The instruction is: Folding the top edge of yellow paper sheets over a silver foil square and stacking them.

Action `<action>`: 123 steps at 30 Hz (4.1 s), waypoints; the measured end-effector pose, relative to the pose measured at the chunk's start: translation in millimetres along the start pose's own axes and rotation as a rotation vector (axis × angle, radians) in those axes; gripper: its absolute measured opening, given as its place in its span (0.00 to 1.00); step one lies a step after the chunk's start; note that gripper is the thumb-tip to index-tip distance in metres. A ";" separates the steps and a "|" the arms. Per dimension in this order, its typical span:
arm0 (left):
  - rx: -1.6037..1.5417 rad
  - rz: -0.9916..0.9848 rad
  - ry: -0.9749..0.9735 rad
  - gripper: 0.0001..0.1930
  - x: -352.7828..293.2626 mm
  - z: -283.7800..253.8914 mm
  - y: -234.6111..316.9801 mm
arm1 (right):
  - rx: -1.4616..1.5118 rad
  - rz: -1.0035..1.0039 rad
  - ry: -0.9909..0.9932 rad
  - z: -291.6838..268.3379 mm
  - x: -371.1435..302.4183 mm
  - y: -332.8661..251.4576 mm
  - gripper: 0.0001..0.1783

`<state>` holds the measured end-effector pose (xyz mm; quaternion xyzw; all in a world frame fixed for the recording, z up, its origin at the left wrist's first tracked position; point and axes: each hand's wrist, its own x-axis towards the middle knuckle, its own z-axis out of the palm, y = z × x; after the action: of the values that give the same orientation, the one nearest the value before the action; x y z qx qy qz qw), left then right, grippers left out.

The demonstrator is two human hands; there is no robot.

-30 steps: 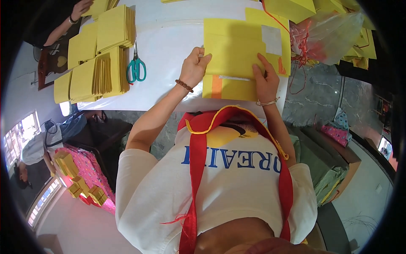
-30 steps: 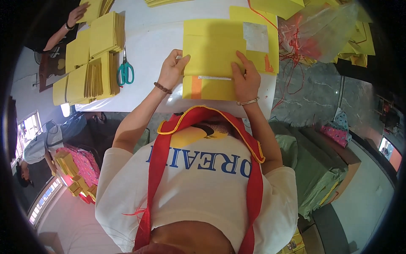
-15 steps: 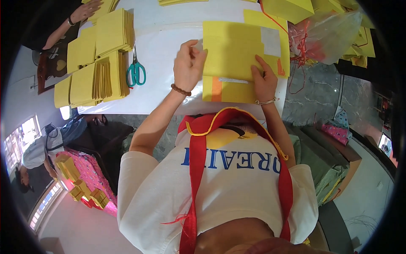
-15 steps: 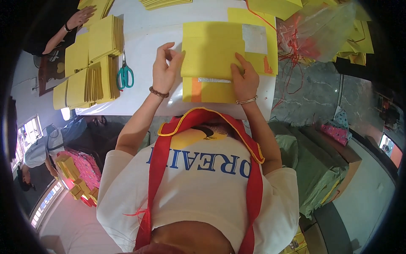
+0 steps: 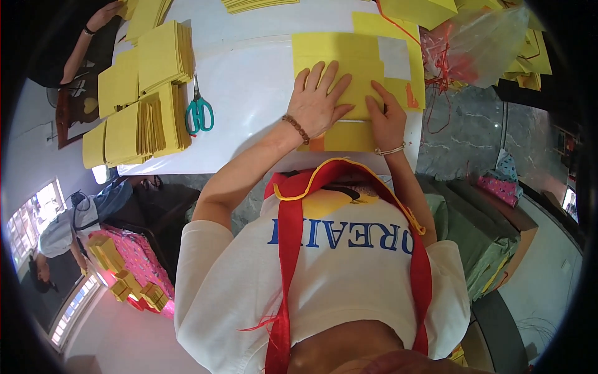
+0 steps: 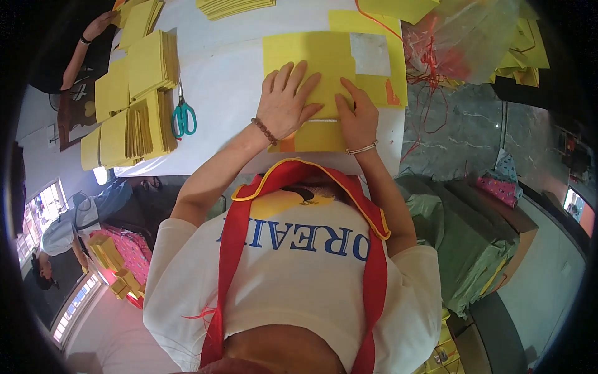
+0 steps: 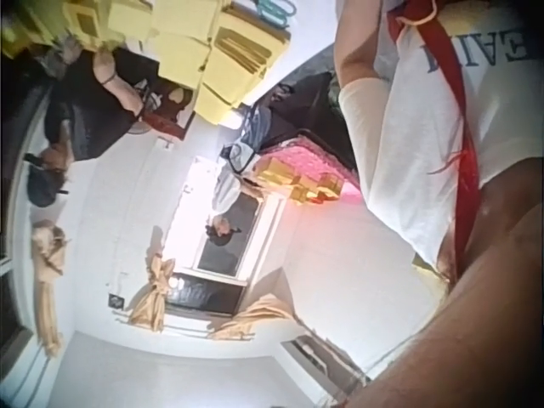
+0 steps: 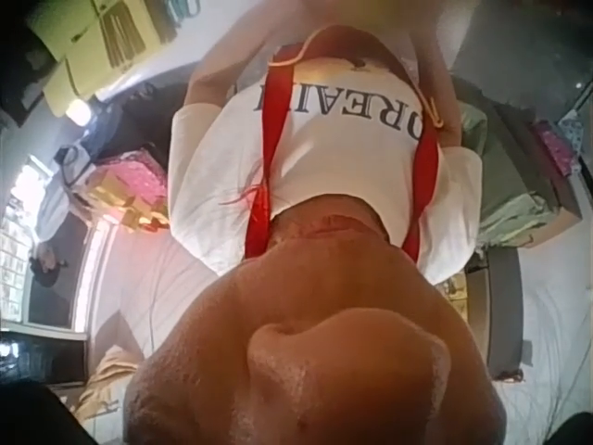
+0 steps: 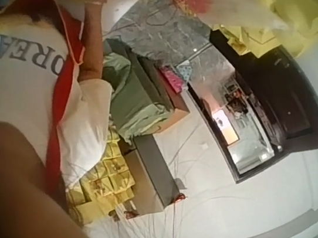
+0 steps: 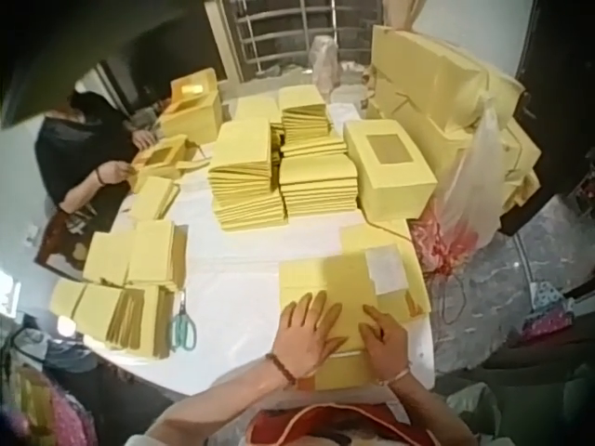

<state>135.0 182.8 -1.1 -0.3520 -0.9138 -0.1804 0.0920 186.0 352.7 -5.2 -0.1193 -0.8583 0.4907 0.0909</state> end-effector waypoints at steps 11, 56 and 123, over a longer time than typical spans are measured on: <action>0.008 0.014 0.005 0.28 -0.7 3.3 -5.2 | -0.686 -0.472 -0.272 -3.7 -39.0 8.4 0.33; 0.205 -0.184 -0.006 0.29 -78.0 8.1 -155.6 | -0.064 -0.427 -0.122 -15.1 -29.8 -0.8 0.15; -0.294 0.117 -0.036 0.11 -76.7 -38.0 -0.2 | 0.247 -0.249 -0.256 -14.2 -24.5 42.7 0.11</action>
<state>192.9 120.8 11.1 -0.4176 -0.8569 -0.3002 0.0333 218.1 378.1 -35.9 0.0631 -0.8043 0.5883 0.0549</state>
